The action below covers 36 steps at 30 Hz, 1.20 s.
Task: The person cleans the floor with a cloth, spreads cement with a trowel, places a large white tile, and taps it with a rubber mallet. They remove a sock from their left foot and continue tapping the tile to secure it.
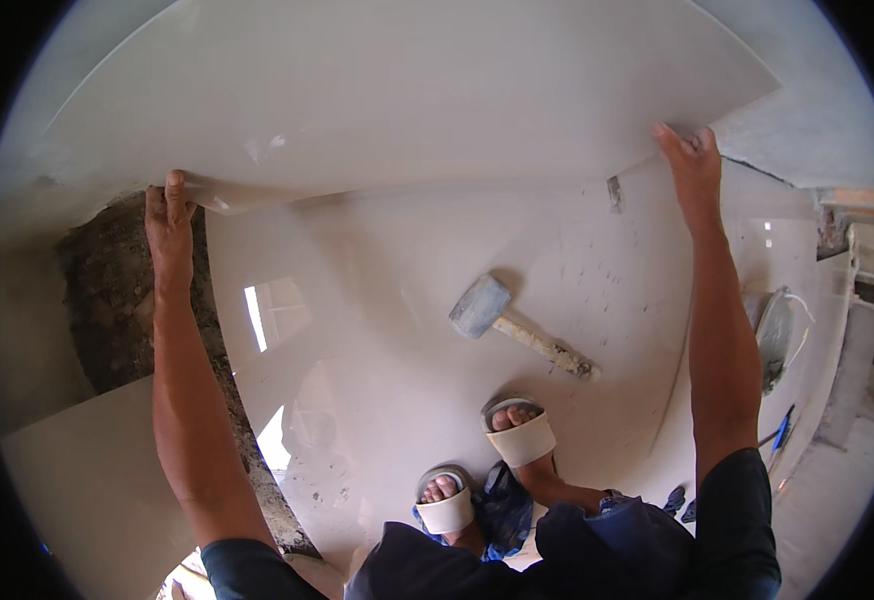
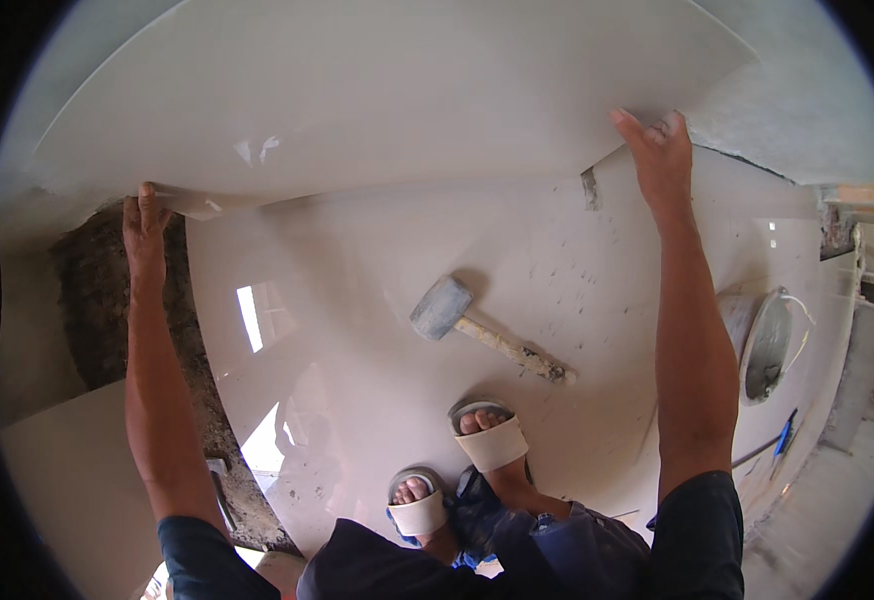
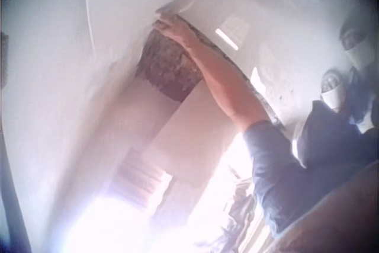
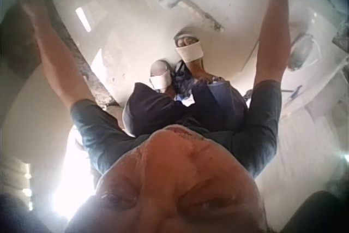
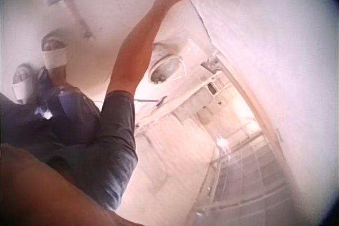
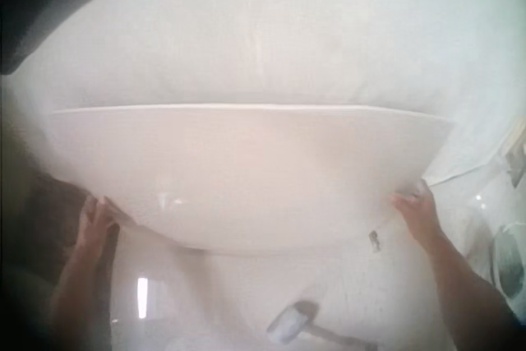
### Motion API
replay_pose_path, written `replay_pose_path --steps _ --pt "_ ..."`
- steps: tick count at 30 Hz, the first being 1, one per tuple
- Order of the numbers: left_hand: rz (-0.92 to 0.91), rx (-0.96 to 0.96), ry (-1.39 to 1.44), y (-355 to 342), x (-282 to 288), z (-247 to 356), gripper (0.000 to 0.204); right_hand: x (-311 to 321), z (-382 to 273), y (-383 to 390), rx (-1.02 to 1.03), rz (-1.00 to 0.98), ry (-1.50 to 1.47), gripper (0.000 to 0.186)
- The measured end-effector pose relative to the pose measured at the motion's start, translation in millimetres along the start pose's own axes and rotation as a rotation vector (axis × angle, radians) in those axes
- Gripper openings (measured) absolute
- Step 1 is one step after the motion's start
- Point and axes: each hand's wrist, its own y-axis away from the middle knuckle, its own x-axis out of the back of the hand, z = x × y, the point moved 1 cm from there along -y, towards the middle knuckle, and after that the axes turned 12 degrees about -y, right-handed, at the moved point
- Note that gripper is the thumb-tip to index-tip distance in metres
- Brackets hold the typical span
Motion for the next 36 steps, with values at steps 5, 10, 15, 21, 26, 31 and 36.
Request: replay_pose_path --steps 5,10,15,21,26,31,36 --pt "-0.043 -0.007 0.054 -7 -6 -10 0.092 -15 2 -15 -0.062 -0.028 0.039 0.035" --pt "-0.043 0.011 0.088 -9 -12 -6 0.092 -30 -1 -21 0.013 -0.004 0.005 0.051" --pt "-0.001 0.016 0.109 -10 -19 -15 0.092 -39 -1 -21 -0.039 0.003 0.05 0.051" --pt "-0.017 0.016 0.09 -15 -22 -24 0.092 -45 -3 -17 -0.065 -0.017 0.047 0.05" --pt "-0.028 0.025 0.124 -17 -28 -26 0.091 -45 -2 -18 -0.035 -0.02 0.089 0.055" --pt "-0.019 0.045 0.112 -22 -27 -32 0.088 -46 5 -22 -0.019 -0.043 -0.014 0.055" --pt "-0.056 0.025 0.159 -24 -26 -30 0.089 -48 10 -23 -0.097 0.006 -0.003 0.065"
